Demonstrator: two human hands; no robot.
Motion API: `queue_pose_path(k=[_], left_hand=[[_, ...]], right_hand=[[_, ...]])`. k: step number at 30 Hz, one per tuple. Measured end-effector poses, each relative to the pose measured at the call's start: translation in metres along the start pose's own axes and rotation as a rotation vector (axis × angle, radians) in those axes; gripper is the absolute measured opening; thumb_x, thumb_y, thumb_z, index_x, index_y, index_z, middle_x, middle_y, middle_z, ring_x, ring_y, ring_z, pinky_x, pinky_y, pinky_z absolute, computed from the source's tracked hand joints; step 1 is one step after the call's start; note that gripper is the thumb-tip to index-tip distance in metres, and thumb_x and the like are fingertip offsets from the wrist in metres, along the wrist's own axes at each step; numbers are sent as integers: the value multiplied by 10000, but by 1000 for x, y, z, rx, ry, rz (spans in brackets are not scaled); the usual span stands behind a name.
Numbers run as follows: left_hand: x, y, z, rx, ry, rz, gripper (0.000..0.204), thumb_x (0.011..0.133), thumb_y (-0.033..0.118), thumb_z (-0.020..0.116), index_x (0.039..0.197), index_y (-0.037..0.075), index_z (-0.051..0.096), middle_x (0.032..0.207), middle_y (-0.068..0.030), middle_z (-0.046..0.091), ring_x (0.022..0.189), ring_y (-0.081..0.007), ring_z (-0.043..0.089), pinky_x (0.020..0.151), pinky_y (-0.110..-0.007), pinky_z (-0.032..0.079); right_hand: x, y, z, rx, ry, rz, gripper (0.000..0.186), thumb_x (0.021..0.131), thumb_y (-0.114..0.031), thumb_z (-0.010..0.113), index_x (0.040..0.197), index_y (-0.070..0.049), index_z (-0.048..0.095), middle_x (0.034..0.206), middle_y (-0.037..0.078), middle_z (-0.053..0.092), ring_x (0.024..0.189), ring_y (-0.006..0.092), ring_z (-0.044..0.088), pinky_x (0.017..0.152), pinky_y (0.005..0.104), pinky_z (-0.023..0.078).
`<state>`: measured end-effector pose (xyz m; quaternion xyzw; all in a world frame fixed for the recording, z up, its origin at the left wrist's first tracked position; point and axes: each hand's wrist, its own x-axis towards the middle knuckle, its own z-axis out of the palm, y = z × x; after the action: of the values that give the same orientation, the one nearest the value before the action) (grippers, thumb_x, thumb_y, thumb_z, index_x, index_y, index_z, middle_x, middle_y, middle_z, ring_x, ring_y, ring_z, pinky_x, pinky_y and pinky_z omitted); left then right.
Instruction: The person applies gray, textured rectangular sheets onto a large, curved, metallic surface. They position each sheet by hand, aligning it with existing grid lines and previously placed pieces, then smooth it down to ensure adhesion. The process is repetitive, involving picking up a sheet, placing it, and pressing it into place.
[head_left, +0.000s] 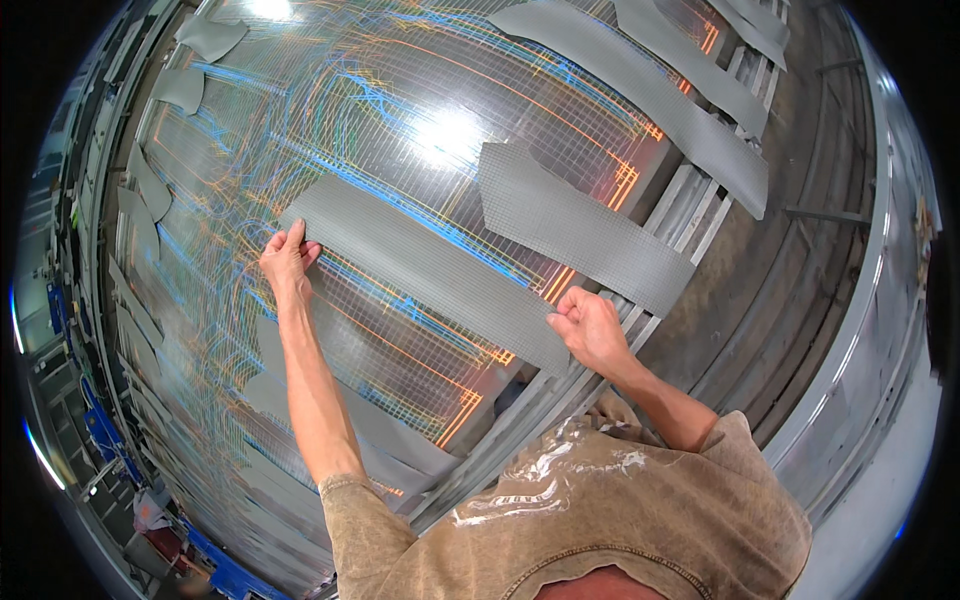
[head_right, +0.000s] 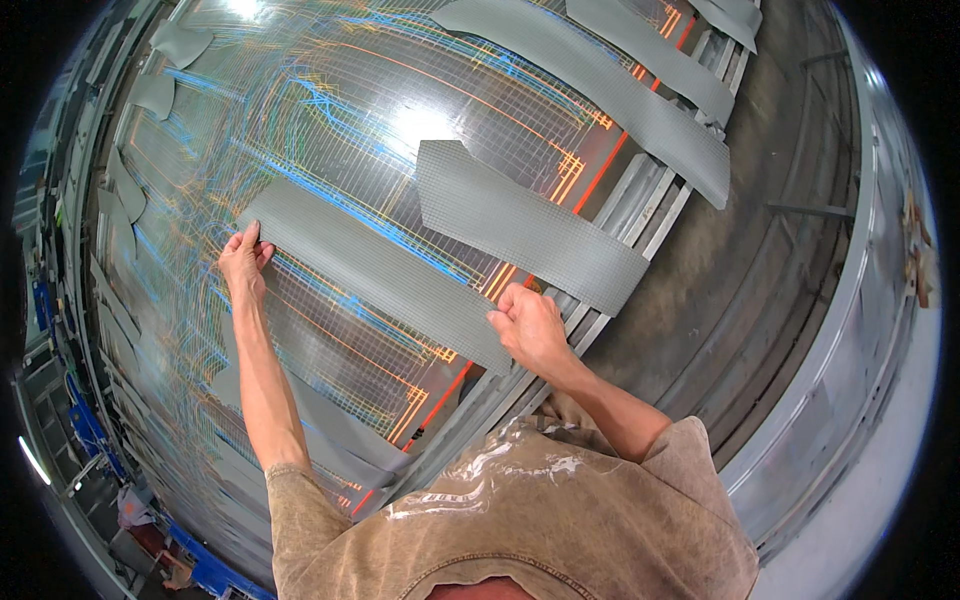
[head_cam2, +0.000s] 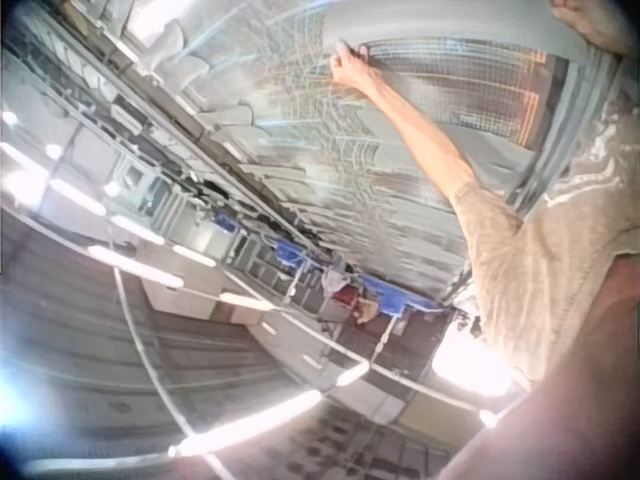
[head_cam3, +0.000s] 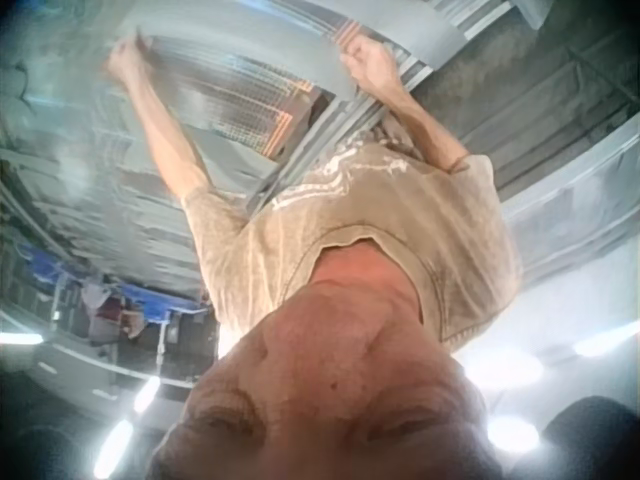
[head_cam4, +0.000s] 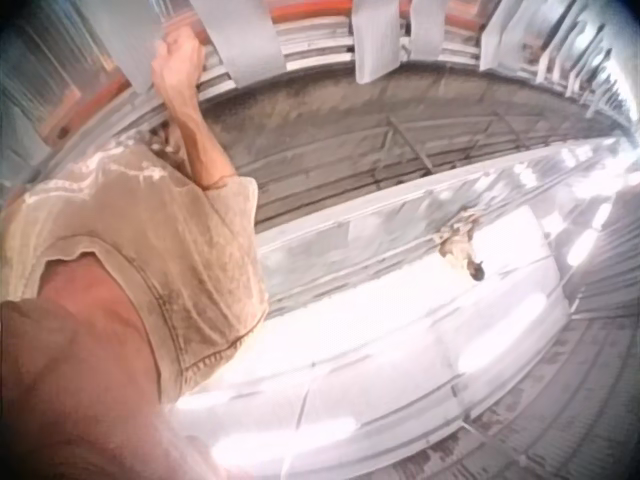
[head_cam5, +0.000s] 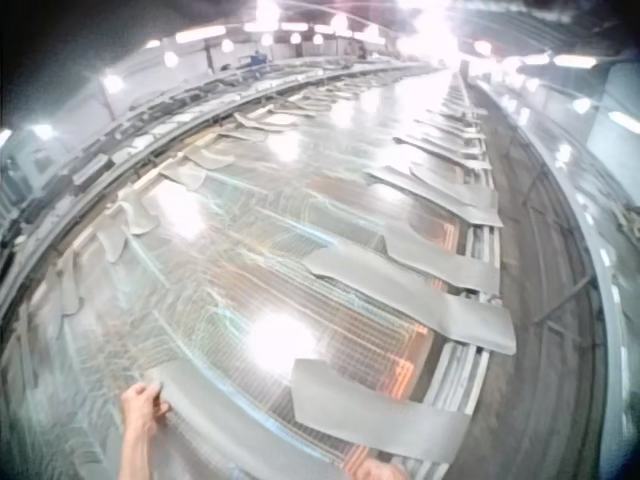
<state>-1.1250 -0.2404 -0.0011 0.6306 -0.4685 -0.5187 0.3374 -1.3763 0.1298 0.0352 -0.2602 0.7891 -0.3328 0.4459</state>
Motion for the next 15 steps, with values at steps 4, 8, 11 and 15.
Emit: queue_pose_path(k=[4,8,11,15], left_hand=[[2,-1,-1,-4,-21,-3,232,841,145,789,905,5,615,732,-56,651,557,-129,640,488,-242,577],[1,-3,2,-39,31,-14,314,818,141,809,983,-28,602,723,-60,645,548,-132,640,473,-253,574],[-3,1,7,-22,58,-24,324,815,130,808,998,-39,601,718,-65,642,551,-133,641,476,-257,576],[-8,3,8,-40,50,-6,248,832,130,787,931,-26,621,712,-59,643,541,-128,637,484,-258,574]], right_hand=[[1,-8,-1,-12,4,17,183,839,-101,693,774,6,559,552,63,533,501,130,484,508,334,410],[-1,-10,0,13,-3,33,188,830,-93,704,756,5,561,542,54,531,501,127,489,506,327,413],[0,-8,-1,-13,13,18,194,820,-89,718,748,3,563,541,34,523,510,98,473,501,307,406],[1,-7,0,-40,16,-38,180,814,-75,700,756,12,554,529,75,534,476,138,497,487,339,406]])
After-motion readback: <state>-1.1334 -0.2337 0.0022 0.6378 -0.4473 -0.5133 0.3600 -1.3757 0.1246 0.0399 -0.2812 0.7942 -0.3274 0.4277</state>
